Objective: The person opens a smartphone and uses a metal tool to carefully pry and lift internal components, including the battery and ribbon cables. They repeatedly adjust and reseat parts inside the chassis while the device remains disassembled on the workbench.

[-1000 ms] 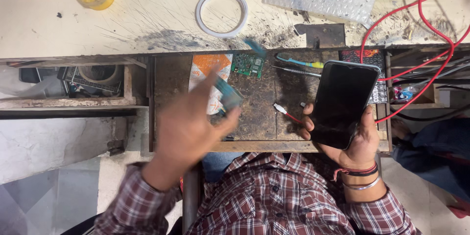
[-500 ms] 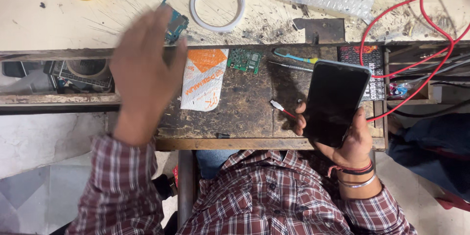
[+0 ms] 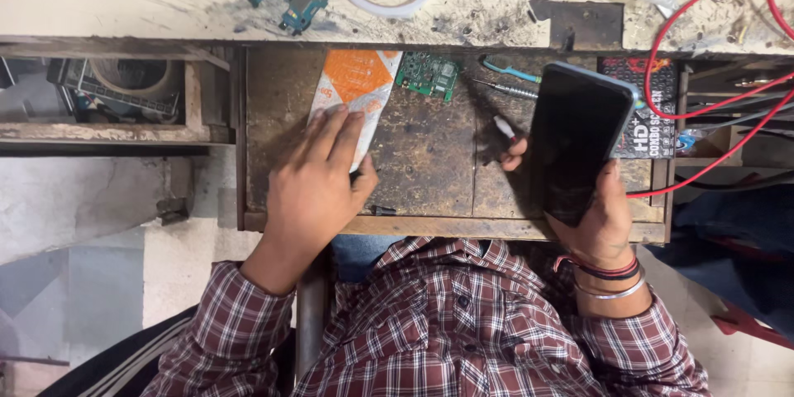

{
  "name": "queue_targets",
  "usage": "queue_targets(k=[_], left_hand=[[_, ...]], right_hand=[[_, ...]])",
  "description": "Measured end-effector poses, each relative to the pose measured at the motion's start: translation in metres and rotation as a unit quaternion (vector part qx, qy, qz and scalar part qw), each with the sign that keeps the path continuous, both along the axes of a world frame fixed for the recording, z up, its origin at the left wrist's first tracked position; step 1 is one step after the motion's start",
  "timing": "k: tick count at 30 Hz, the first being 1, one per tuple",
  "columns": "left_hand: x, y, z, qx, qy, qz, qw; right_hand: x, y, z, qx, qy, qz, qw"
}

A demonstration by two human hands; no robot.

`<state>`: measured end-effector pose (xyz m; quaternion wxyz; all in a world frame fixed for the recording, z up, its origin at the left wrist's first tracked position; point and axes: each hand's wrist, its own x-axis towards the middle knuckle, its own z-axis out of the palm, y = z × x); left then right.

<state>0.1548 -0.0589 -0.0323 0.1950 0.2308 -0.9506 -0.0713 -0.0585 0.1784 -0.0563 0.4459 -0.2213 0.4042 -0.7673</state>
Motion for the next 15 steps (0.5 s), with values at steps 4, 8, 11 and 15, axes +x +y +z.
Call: queue_targets(k=[4, 8, 11, 15], left_hand=[[0.029, -0.001, -0.008, -0.033, 0.053, -0.016, 0.998], [0.047, 0.005, -0.01, -0.089, 0.124, -0.052, 0.987], [0.048, 0.015, -0.008, -0.079, 0.098, -0.138, 0.982], [0.028, 0.019, -0.009, -0.053, 0.037, -0.256, 0.964]], right_hand=[[0.001, 0.001, -0.007, -0.011, 0.004, -0.016, 1.0], [0.002, 0.007, -0.01, 0.005, 0.017, -0.029, 0.999], [0.006, 0.013, -0.006, -0.004, 0.01, -0.045, 0.999], [0.009, 0.013, 0.01, 0.024, 0.104, -0.043, 0.993]])
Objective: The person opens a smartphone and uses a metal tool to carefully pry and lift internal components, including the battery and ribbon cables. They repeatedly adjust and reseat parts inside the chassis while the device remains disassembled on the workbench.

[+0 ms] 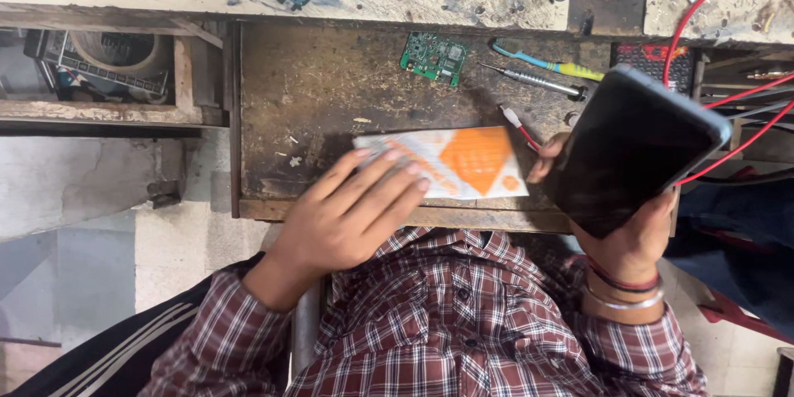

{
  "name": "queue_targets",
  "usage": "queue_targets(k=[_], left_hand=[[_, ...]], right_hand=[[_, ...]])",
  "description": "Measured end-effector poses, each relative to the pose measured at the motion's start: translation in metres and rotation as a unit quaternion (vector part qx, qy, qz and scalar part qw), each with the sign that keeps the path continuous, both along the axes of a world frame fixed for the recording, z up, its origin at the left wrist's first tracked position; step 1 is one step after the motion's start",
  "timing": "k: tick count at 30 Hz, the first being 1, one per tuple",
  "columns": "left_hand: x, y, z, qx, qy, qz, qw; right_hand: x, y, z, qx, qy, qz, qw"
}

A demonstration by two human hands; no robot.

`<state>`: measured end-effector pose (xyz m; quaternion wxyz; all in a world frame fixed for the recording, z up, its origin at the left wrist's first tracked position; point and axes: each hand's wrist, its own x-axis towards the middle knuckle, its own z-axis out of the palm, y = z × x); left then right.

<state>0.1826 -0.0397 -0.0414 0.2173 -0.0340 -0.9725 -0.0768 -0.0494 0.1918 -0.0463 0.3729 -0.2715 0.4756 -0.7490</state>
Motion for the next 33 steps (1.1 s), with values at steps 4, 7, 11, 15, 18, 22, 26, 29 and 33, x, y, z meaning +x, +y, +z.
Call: queue_targets(k=[4, 7, 11, 15, 18, 22, 26, 29, 33], left_hand=[[-0.02, -0.005, -0.008, 0.046, -0.046, -0.021, 0.998], [-0.028, -0.008, -0.019, 0.074, -0.065, -0.004, 0.995], [-0.012, -0.011, -0.025, 0.176, -0.03, 0.065, 0.982], [0.005, -0.015, -0.027, 0.192, -0.037, 0.122, 0.973], [0.014, -0.019, -0.028, 0.197, -0.036, 0.124, 0.972], [0.025, -0.027, -0.03, 0.189, -0.032, 0.145, 0.971], [0.027, -0.032, -0.035, 0.17, -0.013, 0.191, 0.967], [0.024, -0.035, -0.037, 0.143, 0.017, 0.191, 0.971], [0.005, -0.035, -0.035, 0.172, 0.003, 0.099, 0.98]], right_hand=[[-0.011, -0.006, 0.031, 0.139, 0.366, 0.061, 0.918], [-0.009, -0.02, 0.046, 0.232, 0.581, 0.087, 0.775], [0.009, -0.05, 0.042, 0.296, 0.678, 0.087, 0.667], [0.019, -0.073, 0.032, 0.276, 0.731, 0.073, 0.62], [0.024, -0.082, 0.025, 0.273, 0.743, 0.081, 0.606], [0.027, -0.085, 0.02, 0.271, 0.72, 0.095, 0.632], [0.026, -0.086, 0.02, 0.26, 0.701, 0.105, 0.656], [0.027, -0.089, 0.02, 0.261, 0.703, 0.108, 0.653], [0.028, -0.094, 0.021, 0.257, 0.691, 0.115, 0.666]])
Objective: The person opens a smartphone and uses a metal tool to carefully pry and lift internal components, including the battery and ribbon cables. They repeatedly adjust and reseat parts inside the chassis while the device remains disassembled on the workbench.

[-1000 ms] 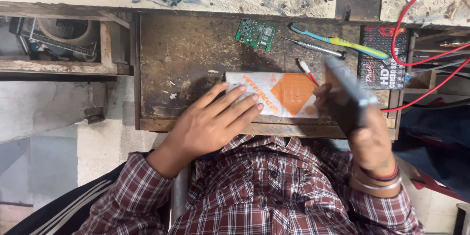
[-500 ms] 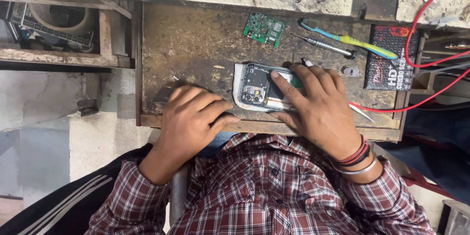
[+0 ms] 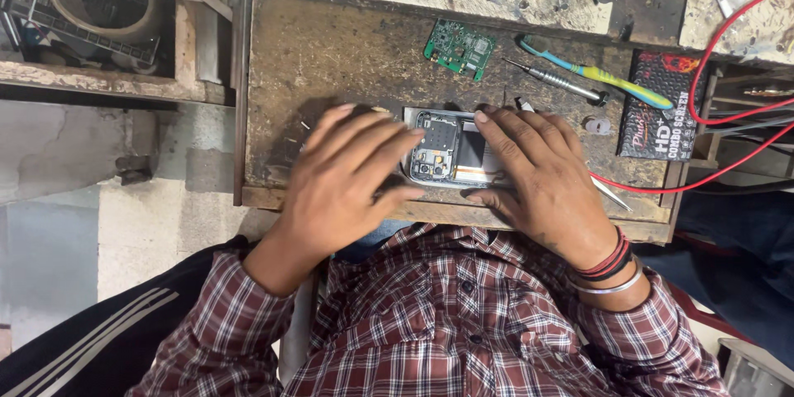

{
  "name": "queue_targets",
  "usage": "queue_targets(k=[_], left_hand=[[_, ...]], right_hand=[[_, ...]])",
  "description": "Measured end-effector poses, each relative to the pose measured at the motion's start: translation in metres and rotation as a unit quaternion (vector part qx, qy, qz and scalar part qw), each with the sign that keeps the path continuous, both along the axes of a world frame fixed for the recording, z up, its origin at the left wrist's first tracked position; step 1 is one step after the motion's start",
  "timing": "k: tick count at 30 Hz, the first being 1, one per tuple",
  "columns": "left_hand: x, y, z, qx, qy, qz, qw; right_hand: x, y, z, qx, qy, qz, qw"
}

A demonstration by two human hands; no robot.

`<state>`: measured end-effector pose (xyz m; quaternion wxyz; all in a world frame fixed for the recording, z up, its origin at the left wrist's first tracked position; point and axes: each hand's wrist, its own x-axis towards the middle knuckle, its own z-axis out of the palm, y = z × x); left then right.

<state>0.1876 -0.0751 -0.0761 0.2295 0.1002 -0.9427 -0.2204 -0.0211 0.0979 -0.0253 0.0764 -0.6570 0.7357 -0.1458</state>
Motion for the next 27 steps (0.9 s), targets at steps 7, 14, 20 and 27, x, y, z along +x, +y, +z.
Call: queue_targets(k=[7, 14, 20, 27], left_hand=[[-0.035, 0.001, 0.014, 0.071, -0.129, -0.026, 0.989], [-0.049, 0.004, 0.02, 0.078, -0.12, -0.024, 0.989], [-0.056, 0.01, 0.025, 0.078, -0.096, -0.031, 0.992], [-0.049, 0.018, 0.026, 0.078, -0.081, -0.022, 0.993]], right_hand=[[-0.025, 0.028, 0.011, -0.053, -0.04, -0.079, 0.995], [-0.073, 0.074, 0.018, -0.076, 0.077, -0.257, 0.96], [-0.086, 0.065, 0.019, -0.076, 0.075, -0.223, 0.969], [-0.089, 0.027, 0.005, -0.024, 0.219, -0.119, 0.968]])
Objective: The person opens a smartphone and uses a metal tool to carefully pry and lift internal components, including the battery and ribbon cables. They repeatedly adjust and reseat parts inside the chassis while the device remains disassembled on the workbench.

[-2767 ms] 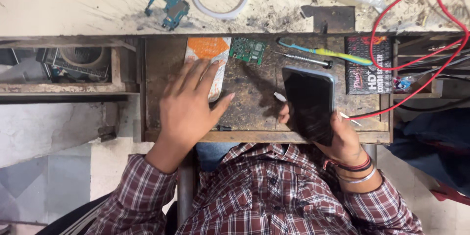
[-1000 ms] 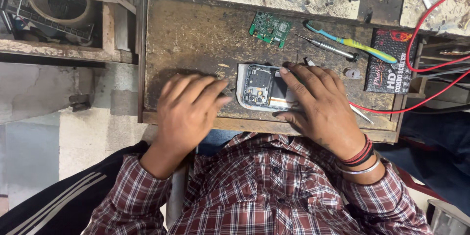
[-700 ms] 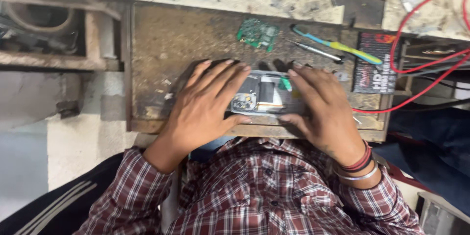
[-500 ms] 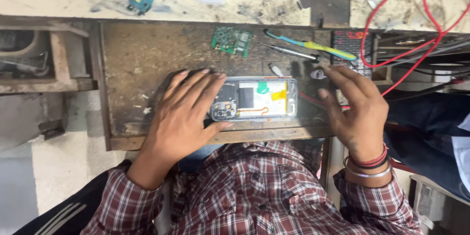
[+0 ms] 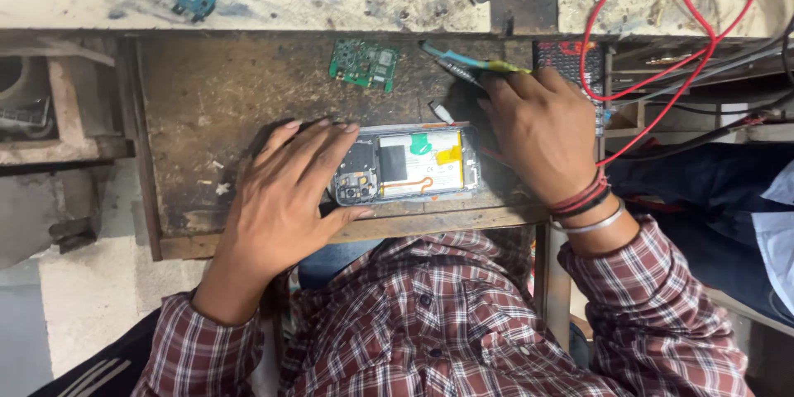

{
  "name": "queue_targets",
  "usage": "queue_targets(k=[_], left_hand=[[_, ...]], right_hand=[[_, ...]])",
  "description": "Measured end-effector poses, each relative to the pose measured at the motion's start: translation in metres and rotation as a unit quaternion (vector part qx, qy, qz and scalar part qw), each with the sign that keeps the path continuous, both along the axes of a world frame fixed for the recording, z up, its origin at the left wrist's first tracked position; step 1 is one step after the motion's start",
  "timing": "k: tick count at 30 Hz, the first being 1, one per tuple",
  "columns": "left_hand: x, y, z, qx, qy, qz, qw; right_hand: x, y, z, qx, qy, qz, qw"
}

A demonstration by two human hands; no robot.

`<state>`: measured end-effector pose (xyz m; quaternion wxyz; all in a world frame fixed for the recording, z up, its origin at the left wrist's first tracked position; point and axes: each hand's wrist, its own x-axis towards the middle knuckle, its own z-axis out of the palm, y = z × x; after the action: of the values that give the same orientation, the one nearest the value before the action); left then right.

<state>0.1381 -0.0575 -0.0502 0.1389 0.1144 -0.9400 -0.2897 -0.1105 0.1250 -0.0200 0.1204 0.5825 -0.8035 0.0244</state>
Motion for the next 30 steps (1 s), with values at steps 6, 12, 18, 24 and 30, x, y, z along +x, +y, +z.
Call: queue_targets(k=[6, 12, 18, 24, 30], left_hand=[[0.011, 0.002, -0.003, -0.013, 0.014, 0.001, 1.0], [0.022, 0.006, -0.009, -0.025, 0.002, 0.004, 1.0], [0.026, 0.011, -0.015, -0.034, 0.002, 0.007, 0.999], [0.027, 0.013, -0.016, -0.037, 0.013, 0.009, 0.999], [0.025, 0.011, -0.014, -0.03, 0.017, 0.012, 0.999]], right_hand=[[0.013, 0.002, -0.002, -0.006, 0.032, -0.036, 0.999], [0.042, 0.042, 0.02, -0.023, 0.02, -0.077, 0.997], [0.046, 0.06, 0.049, -0.049, 0.002, -0.059, 0.997], [0.054, 0.076, 0.059, -0.044, -0.062, -0.043, 0.996], [0.046, 0.072, 0.046, -0.021, -0.066, -0.036, 0.997]])
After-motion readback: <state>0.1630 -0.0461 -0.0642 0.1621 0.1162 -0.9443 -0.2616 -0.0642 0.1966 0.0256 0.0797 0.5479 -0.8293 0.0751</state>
